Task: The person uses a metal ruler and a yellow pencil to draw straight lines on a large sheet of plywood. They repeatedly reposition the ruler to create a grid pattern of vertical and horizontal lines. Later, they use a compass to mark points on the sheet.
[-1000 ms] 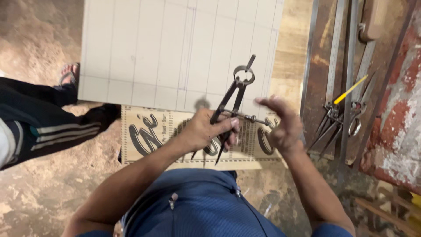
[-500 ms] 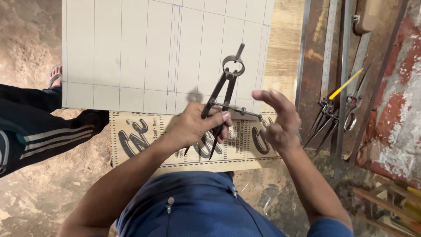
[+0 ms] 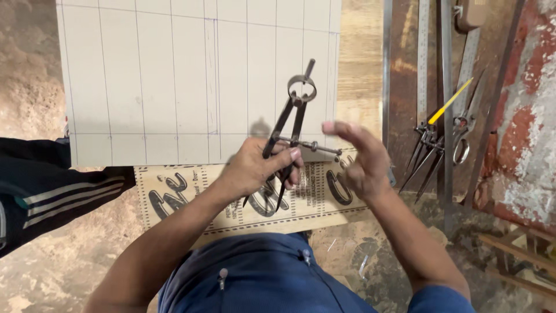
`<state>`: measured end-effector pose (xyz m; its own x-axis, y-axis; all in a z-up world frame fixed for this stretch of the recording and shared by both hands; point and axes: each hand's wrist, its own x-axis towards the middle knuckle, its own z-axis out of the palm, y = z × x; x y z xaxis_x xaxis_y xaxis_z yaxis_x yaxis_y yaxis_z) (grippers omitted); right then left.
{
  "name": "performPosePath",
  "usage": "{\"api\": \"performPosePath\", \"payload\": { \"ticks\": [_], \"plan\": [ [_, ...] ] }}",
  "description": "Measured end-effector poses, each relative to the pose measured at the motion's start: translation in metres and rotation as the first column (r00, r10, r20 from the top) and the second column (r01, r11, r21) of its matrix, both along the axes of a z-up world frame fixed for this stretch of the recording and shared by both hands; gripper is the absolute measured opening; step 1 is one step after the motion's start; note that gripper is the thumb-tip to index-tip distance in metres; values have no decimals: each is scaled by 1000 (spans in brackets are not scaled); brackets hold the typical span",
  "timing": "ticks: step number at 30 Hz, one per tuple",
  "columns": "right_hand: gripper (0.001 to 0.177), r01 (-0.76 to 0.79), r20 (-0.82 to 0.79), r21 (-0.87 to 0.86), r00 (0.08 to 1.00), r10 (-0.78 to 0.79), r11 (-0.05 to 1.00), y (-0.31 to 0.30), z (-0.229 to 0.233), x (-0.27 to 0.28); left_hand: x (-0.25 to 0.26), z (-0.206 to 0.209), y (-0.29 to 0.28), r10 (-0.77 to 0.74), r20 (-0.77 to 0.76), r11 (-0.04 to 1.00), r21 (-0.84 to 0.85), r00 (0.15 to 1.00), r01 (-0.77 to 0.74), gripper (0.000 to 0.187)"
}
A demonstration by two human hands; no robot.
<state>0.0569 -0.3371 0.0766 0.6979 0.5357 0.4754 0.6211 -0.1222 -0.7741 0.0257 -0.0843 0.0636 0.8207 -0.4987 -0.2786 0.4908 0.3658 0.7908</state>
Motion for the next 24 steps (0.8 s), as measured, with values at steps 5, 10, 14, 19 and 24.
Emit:
{"api": "performPosePath", "payload": {
  "ticks": [5,10,14,19,24],
  "plan": [
    [57,16,44,11,999,-16,1000,2,-18,4,1,-5,-5,3,-21,1000,-27,1000,-4,30],
    [64,-1,83,51,997,-3,999,0,-14,-9,3,-5,-6,-14,-10,998,58,1000,15,30],
    [61,69,120,-9,990,-68,998,0,-6,2,8,-5,-10,-23,-6,998,55,1000,24,30],
    [54,48,86,-133,996,-37,990,-7,-7,4,13,-7,-13,-36,-37,998,51,999,38,30],
    [61,-11,85,96,996,3,995,-3,-24,2,16,-6,-11,-45,-46,996,73,998,49,31]
  ]
}}
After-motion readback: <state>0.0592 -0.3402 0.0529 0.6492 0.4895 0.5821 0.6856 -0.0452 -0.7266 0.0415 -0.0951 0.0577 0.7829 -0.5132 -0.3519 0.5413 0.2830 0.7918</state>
